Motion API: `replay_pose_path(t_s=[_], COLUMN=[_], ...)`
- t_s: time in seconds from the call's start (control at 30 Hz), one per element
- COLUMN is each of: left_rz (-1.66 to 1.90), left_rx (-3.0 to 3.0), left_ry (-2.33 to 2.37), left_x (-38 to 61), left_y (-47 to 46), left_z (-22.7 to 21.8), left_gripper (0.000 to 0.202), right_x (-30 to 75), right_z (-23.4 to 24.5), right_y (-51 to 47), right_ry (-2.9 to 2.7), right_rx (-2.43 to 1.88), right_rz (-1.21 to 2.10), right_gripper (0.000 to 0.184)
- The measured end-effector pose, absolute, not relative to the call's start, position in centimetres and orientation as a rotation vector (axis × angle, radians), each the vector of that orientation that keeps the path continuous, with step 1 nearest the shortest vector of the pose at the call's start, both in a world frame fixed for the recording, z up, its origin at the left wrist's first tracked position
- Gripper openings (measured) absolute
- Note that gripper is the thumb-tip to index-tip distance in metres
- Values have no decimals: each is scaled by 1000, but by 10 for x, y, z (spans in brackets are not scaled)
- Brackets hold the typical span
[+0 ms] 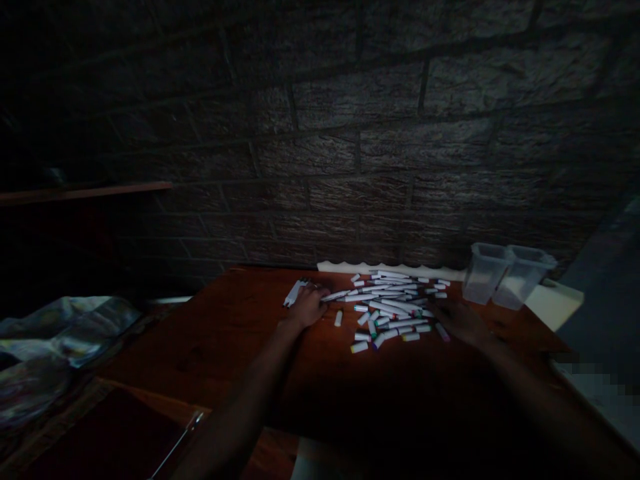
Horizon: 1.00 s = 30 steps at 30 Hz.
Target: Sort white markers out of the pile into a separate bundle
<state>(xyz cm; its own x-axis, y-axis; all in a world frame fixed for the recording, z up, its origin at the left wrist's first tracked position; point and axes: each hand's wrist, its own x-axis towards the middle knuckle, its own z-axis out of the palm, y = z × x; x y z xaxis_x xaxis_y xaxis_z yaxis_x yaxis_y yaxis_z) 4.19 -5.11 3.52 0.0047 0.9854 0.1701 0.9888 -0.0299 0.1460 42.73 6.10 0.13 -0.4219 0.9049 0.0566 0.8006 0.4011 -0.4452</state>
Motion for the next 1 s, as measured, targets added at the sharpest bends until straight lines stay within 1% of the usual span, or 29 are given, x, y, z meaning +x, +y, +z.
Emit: replay_pose_path(t_s=[0.2,0.37,0.47,0.57,0.63,0.83,1.0], left_rz=[-263,-171,-324,-510,-526,-376,-475], left_rx=[-2162,-2095,-2075,-2129,-2178,-2139,-2210], left_ry=[-2143,-2230,-2248,-2177,-2127,-2099,-2055], left_x=[57,49,41,36,36,36,33], left_y=[-47,-45,-47,-48,-49,-48,-44], left_z=[35,35,36,36,36,36,29], left_gripper=[28,31,34,43,48,35,33], right_x=[427,427,427,427,428,427,426], right_z=[3,3,3,4,3,3,8], right_y=[61,62,62,62,62,62,58], right_ry=[-2370,-2383,-2404,-2405,-2408,-2396,-2399], right_rx=[-1532,-1527,-1522,-1511,-1497,-1504,-1508], right_rz=[515,535,527,503,498,504,509], right_gripper=[49,50,49,48,46,45,45])
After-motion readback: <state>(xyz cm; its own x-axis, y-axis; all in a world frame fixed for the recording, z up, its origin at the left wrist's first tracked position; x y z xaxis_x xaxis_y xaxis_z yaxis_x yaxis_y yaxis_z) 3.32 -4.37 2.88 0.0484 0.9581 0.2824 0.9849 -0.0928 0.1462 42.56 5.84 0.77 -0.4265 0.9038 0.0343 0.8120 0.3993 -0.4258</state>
